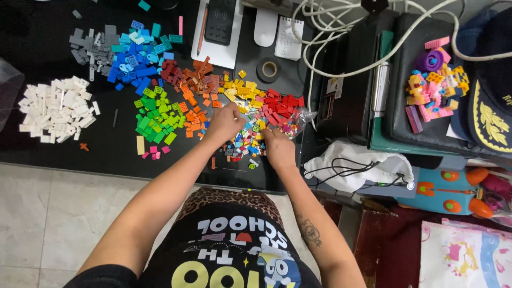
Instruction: Sorting and organizing various colored LEGO pieces on a desk.
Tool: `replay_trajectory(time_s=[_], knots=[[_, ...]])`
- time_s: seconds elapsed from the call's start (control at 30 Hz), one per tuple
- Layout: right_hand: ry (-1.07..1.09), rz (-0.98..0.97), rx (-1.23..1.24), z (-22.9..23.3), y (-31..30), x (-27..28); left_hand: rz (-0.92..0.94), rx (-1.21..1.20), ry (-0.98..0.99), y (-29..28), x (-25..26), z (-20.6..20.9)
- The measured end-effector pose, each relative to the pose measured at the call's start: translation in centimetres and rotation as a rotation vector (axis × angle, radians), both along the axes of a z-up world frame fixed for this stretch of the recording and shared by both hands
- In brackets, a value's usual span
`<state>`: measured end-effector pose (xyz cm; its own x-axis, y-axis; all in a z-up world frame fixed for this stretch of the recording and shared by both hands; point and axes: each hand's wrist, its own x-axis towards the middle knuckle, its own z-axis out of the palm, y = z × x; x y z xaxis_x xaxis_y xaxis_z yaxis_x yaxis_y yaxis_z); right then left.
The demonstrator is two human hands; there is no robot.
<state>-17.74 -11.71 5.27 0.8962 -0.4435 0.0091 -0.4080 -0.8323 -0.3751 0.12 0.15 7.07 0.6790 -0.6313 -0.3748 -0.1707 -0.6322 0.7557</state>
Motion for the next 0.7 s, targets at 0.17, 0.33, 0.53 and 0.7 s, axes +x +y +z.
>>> replay_trajectory(time_s=[0.17,0.33,0.53,0.7], knots=[[0.017,0.019,-0.003,-1.6,-1.0,0.5,0.037,-0.053,0.150,-1.3,-0.7,-6.0],[0.040,0.014,0.081,-1.7,-1.7,0.6,-0.302,-0.063,-0.316,-2.0,-1.6,-3.3],[-0.085,-0.036,0.264,-1.7,-2.0,-0.6,-0.262,-0.022,-0.294,-2.7,-1.2,-4.9],[-0.109,-0.309,0.673,-1.1,-1.5,-1.0,0.097,-0.271,0.269,-1.2,-1.1,-6.3]])
